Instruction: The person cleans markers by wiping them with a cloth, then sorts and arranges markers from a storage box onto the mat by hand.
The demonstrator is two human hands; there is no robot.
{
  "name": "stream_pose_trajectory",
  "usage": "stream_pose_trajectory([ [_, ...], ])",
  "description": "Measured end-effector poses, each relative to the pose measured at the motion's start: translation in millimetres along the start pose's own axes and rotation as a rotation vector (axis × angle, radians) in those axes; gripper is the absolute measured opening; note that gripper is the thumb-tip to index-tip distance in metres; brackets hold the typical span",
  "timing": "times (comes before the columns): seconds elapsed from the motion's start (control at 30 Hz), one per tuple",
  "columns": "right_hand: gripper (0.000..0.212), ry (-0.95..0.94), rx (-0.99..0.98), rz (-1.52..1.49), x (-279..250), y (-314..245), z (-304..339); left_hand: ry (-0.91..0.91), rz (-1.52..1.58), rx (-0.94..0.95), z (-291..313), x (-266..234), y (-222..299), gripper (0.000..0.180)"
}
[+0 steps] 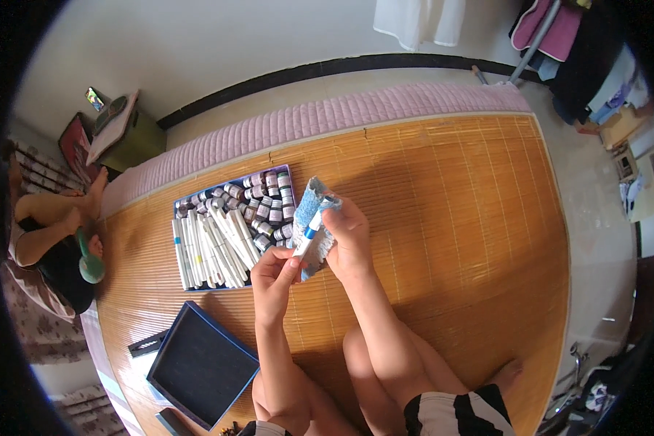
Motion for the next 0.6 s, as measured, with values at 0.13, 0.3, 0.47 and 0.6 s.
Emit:
stream_pose_trajectory([
  [0.13,0.031,-0.036,0.013,0.012,3,1,0,0.009,-0.037,0.05,-1,-2,0,0.01],
  [0.3,0.029,-0.058,0.007,0.041,6,1,1,0.041,-0.046,0.095,-2,-6,0,0.014],
  [0.47,0.028,0.002,0.003,0.091,0,3,1,0.128,-0.1,0.115,-2,-9,-1,0.014],
  [0.6,0.028,0.019,0.002,0.11,-4,3,0,0.122,-0.098,0.027,-3,-8,-5,0.011],
])
Point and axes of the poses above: each hand's wrist, its own z-axis away from the middle knuckle, its own x-axis out of the palm, y = z × x, the point moved 7 cm from there along -z, towards the middle knuckle, and after that the axes turned 3 degrees about -y, right-handed, at the moved point
